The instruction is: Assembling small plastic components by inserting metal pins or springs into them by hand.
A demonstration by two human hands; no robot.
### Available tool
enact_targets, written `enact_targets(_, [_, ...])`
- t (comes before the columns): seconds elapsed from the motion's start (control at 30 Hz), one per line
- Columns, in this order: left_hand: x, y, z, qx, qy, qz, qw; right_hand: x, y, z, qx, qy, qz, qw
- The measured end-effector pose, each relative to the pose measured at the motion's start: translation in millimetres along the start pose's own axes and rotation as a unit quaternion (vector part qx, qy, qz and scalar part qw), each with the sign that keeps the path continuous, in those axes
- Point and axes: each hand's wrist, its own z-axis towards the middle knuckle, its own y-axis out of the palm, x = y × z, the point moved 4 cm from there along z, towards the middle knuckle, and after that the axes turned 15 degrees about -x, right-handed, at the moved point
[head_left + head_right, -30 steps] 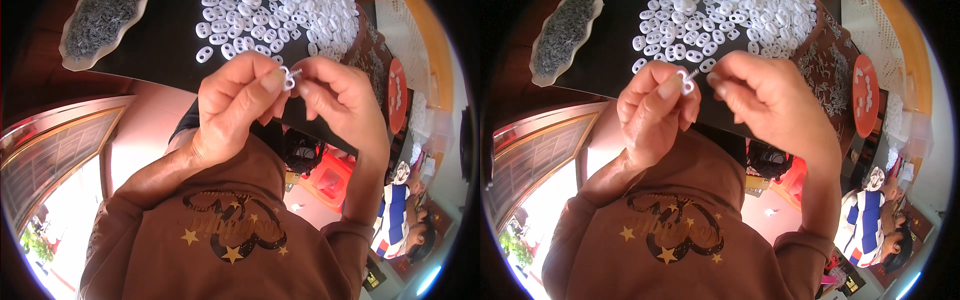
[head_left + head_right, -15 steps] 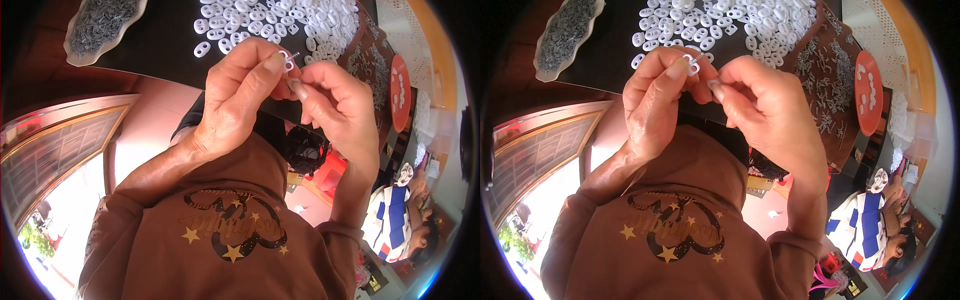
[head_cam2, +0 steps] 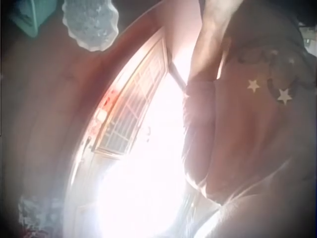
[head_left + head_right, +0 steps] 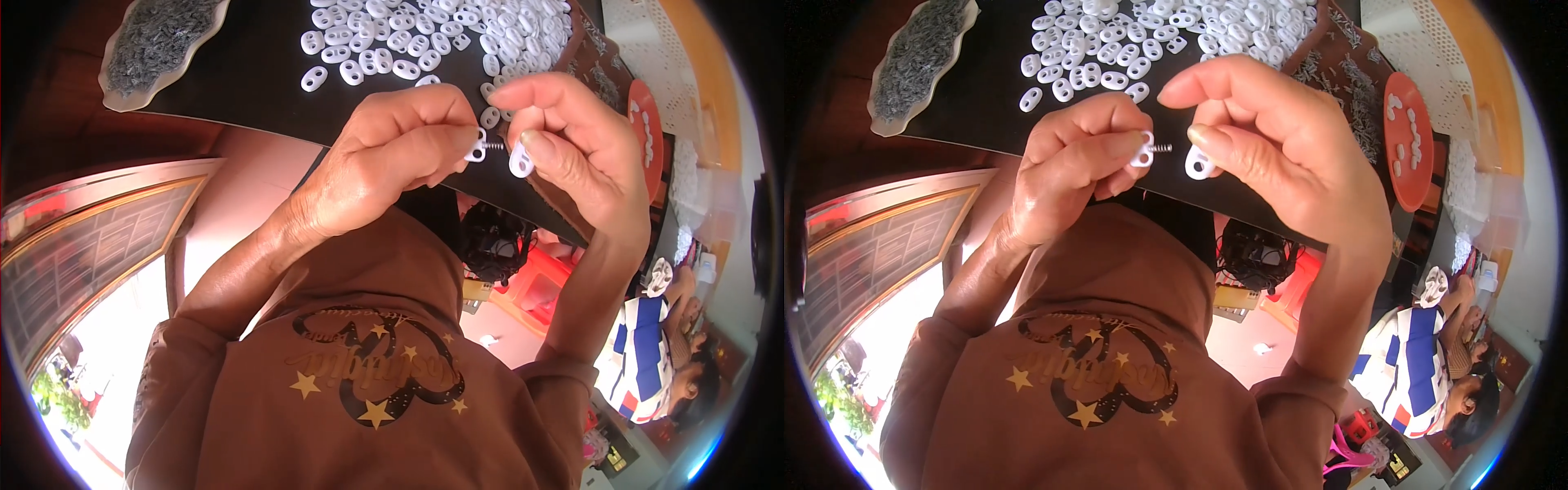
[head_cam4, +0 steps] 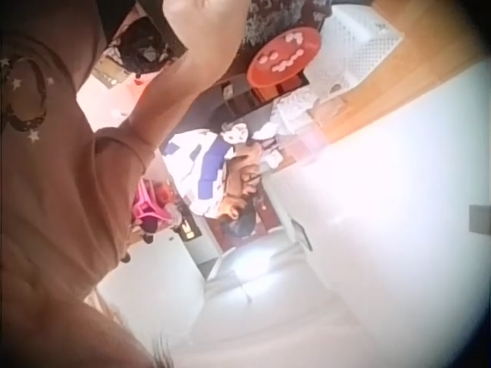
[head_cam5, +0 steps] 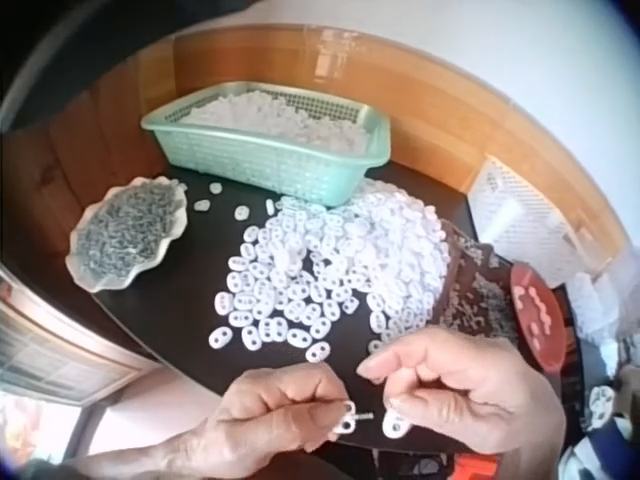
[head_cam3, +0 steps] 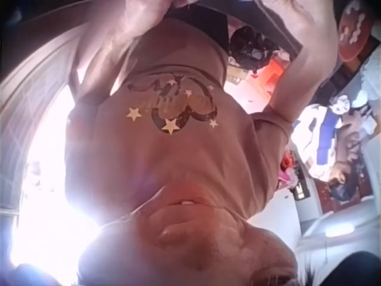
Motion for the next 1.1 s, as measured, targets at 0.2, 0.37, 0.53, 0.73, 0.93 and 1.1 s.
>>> enact_targets(0.2, [-0.3, 2.7, -1.1, -0.035, -0.03, 0.009, 0.999, -4.7, 1.5, 5.1, -0.064, 0.011, 0.003, 0.998])
enact_targets(0.37, [0.1, 3.7, 0.5, -0.051, -0.038, 0.062, 0.996, -5.6, 1.8, 8.3, -0.091, 0.007, 0.011, 0.996])
enact_targets(0.53, [1.5, 3.9, -0.3, -0.055, -0.03, 0.037, 0.997, -10.2, -0.4, 14.0, -0.138, 0.017, -0.012, 0.99])
enact_targets(0.73, [-0.2, 1.4, -1.9, -0.054, -0.028, 0.031, 0.998, -9.7, -0.9, 19.0, -0.15, 0.014, -0.032, 0.988])
enact_targets(0.93, [-0.5, 0.4, -2.6, -0.054, -0.02, 0.032, 0.998, -10.1, -1.2, 20.6, -0.144, 0.014, -0.032, 0.989])
enact_targets(1.1, [-0.2, 0.8, -1.9, -0.058, -0.015, 0.04, 0.997, -12.0, -1.3, 19.1, -0.141, 0.024, -0.043, 0.989])
